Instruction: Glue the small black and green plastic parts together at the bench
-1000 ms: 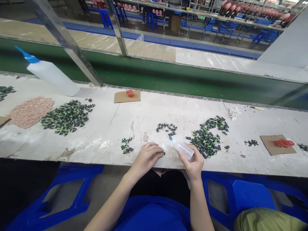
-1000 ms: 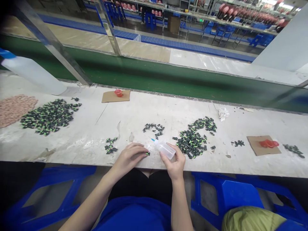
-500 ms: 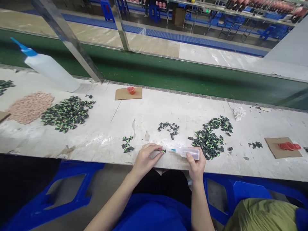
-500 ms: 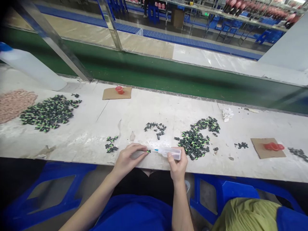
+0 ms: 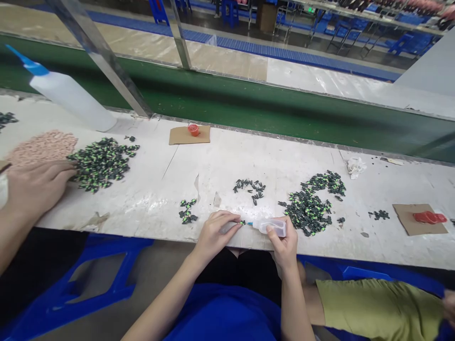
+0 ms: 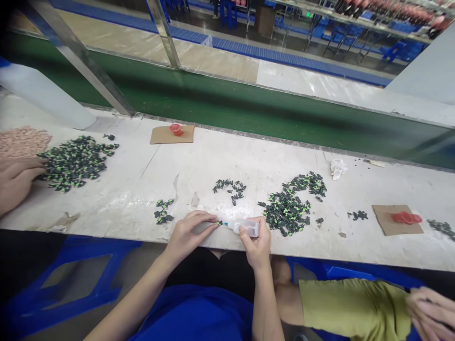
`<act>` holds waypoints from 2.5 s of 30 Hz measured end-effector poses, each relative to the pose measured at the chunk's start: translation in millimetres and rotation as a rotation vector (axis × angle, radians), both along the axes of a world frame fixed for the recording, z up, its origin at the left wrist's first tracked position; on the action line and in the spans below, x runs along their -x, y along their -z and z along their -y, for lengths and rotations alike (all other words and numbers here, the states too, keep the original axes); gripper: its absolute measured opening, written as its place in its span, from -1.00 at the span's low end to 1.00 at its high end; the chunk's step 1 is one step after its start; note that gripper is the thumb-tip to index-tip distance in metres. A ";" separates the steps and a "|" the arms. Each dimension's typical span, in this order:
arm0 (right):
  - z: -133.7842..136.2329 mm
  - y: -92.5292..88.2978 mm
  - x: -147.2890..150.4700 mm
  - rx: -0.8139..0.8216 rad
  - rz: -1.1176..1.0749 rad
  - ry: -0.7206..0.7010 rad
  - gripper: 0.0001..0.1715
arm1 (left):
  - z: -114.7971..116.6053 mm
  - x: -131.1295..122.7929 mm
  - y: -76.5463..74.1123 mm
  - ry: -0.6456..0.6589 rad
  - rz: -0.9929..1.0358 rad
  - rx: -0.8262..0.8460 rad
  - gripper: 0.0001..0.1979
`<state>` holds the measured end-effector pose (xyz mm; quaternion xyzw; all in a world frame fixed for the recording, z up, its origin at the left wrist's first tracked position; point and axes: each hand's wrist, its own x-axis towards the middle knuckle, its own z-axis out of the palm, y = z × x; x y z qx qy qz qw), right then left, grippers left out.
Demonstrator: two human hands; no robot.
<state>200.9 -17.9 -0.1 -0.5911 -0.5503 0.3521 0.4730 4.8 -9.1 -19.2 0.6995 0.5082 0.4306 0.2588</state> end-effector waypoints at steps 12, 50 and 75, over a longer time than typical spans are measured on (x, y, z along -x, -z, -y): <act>1.3 5.0 -0.5 0.040 0.006 -0.022 -0.79 | -0.1 0.1 -0.6 0.006 0.009 0.019 -0.90; -1.0 16.8 -8.5 -0.123 -0.231 0.161 -0.75 | 0.0 0.4 1.8 0.010 -0.011 -0.012 -0.91; 15.8 8.2 26.3 -0.622 0.370 0.313 -0.60 | -65.4 7.0 -13.7 -0.130 -0.345 0.008 -0.89</act>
